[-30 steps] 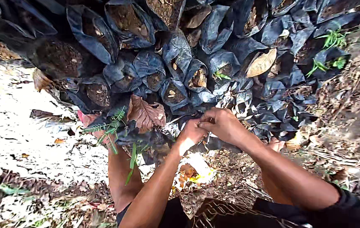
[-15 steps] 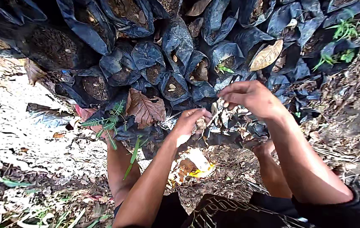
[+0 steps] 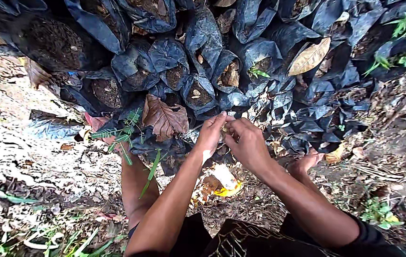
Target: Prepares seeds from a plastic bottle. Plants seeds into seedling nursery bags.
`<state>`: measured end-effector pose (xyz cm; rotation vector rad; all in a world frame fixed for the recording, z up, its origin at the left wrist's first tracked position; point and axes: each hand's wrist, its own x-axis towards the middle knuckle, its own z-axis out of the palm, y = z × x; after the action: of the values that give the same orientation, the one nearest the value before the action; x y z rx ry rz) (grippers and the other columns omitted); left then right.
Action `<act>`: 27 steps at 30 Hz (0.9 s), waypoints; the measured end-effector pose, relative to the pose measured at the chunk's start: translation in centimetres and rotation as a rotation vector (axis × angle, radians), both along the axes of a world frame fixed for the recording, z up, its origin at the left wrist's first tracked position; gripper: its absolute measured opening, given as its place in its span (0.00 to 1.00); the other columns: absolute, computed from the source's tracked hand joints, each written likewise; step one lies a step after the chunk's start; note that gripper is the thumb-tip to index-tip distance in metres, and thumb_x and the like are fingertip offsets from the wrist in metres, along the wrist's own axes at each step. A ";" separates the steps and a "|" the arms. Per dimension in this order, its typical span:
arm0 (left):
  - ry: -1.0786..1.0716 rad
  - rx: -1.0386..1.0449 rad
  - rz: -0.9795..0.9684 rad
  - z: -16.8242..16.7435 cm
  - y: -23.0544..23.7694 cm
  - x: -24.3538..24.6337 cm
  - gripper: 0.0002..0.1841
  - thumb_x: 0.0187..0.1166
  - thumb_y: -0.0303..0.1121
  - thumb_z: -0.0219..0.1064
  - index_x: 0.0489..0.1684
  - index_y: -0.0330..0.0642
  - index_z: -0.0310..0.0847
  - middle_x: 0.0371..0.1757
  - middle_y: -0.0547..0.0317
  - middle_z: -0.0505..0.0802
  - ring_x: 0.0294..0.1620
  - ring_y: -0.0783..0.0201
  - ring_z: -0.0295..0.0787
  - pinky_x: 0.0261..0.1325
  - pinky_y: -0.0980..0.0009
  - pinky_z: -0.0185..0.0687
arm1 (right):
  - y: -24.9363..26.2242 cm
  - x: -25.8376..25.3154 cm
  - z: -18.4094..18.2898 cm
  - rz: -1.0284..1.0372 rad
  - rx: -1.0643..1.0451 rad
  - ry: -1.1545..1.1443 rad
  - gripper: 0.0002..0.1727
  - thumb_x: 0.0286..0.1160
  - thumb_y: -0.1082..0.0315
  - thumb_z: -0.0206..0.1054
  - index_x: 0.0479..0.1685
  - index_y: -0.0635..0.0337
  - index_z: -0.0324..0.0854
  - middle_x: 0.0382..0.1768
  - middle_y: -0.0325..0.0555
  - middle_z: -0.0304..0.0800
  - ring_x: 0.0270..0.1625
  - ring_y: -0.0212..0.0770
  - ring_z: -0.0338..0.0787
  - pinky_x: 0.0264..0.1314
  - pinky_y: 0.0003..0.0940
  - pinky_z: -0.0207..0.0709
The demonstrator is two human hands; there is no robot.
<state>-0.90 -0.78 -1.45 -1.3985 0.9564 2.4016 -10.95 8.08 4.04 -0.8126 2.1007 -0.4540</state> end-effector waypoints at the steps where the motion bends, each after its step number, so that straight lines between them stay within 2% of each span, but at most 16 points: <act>1: -0.002 -0.034 -0.018 -0.1 0.1 0.0 0.26 0.93 0.55 0.46 0.49 0.49 0.90 0.41 0.63 0.92 0.40 0.68 0.87 0.43 0.67 0.84 | -0.1 -0.1 0.0 0.012 0.016 0.002 0.12 0.72 0.68 0.73 0.51 0.62 0.89 0.41 0.49 0.88 0.35 0.43 0.89 0.39 0.43 0.87; 3: 0.005 -0.066 -0.040 -0.2 0.2 0.0 0.25 0.93 0.54 0.48 0.47 0.48 0.89 0.38 0.62 0.91 0.37 0.68 0.86 0.41 0.68 0.84 | -0.4 -0.5 0.0 0.016 0.057 -0.028 0.10 0.73 0.67 0.72 0.49 0.61 0.87 0.36 0.47 0.89 0.33 0.43 0.90 0.37 0.46 0.88; 5: 0.004 -0.037 -0.039 -0.5 0.2 -0.2 0.24 0.93 0.51 0.50 0.42 0.45 0.89 0.33 0.61 0.90 0.31 0.69 0.84 0.35 0.70 0.82 | -0.7 -1.4 0.1 -0.048 0.119 -0.157 0.05 0.74 0.65 0.71 0.42 0.55 0.85 0.30 0.40 0.90 0.29 0.38 0.90 0.35 0.44 0.88; 7: 0.003 0.032 -0.019 -0.6 0.1 -0.4 0.23 0.94 0.48 0.51 0.38 0.42 0.87 0.27 0.60 0.87 0.24 0.70 0.80 0.28 0.73 0.78 | -1.0 -2.6 0.4 -0.226 0.161 -0.405 0.03 0.76 0.65 0.71 0.39 0.52 0.86 0.29 0.37 0.93 0.28 0.34 0.92 0.34 0.37 0.90; 10: 0.015 0.142 0.035 -0.6 -0.2 -0.7 0.23 0.93 0.47 0.52 0.38 0.40 0.87 0.27 0.57 0.88 0.21 0.70 0.79 0.24 0.75 0.76 | -0.5 -4.0 0.3 -0.609 0.030 -0.819 0.02 0.75 0.74 0.69 0.40 0.63 0.85 0.28 0.48 0.90 0.25 0.38 0.88 0.30 0.32 0.85; 13: 0.039 0.192 0.035 -0.5 -0.6 -0.8 0.26 0.94 0.47 0.49 0.37 0.38 0.87 0.27 0.57 0.88 0.19 0.70 0.78 0.21 0.78 0.74 | 0.3 -5.5 0.1 -0.828 -0.092 -1.068 0.04 0.77 0.73 0.62 0.39 0.61 0.83 0.24 0.46 0.87 0.23 0.35 0.85 0.28 0.29 0.83; 16: 0.045 0.192 -0.023 -0.3 -0.7 0.4 0.28 0.94 0.46 0.45 0.38 0.36 0.87 0.27 0.58 0.89 0.20 0.71 0.80 0.21 0.77 0.75 | 0.7 -6.9 -0.3 -0.916 -0.210 -1.073 0.05 0.75 0.71 0.60 0.39 0.55 0.82 0.21 0.39 0.81 0.20 0.32 0.79 0.26 0.29 0.78; 18: 0.061 0.176 -0.035 -0.8 -0.6 0.2 0.27 0.94 0.45 0.43 0.39 0.36 0.88 0.27 0.58 0.90 0.19 0.71 0.81 0.21 0.77 0.78 | 0.7 -9.6 -1.0 -0.928 -0.300 -0.987 0.05 0.76 0.72 0.59 0.42 0.55 0.80 0.22 0.39 0.83 0.19 0.32 0.79 0.24 0.29 0.76; 22: 0.043 0.220 0.033 -1.2 -0.1 0.2 0.28 0.93 0.42 0.42 0.35 0.35 0.89 0.24 0.57 0.90 0.17 0.71 0.81 0.19 0.78 0.77 | 0.8 -16.3 -2.6 -0.787 -0.406 -0.876 0.07 0.76 0.68 0.58 0.43 0.52 0.81 0.28 0.38 0.85 0.21 0.30 0.79 0.24 0.28 0.76; 27: 0.049 0.235 0.044 -1.7 0.1 -0.1 0.27 0.93 0.41 0.43 0.37 0.33 0.89 0.28 0.53 0.91 0.19 0.69 0.83 0.20 0.77 0.79 | -0.2 -20.8 -3.0 -0.749 -0.529 -0.889 0.06 0.78 0.70 0.59 0.39 0.51 0.82 0.28 0.39 0.86 0.21 0.31 0.80 0.23 0.27 0.77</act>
<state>-0.98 -0.73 -3.12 -1.2931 0.6339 2.4947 -31.76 7.89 1.02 0.0142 1.3546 -1.4971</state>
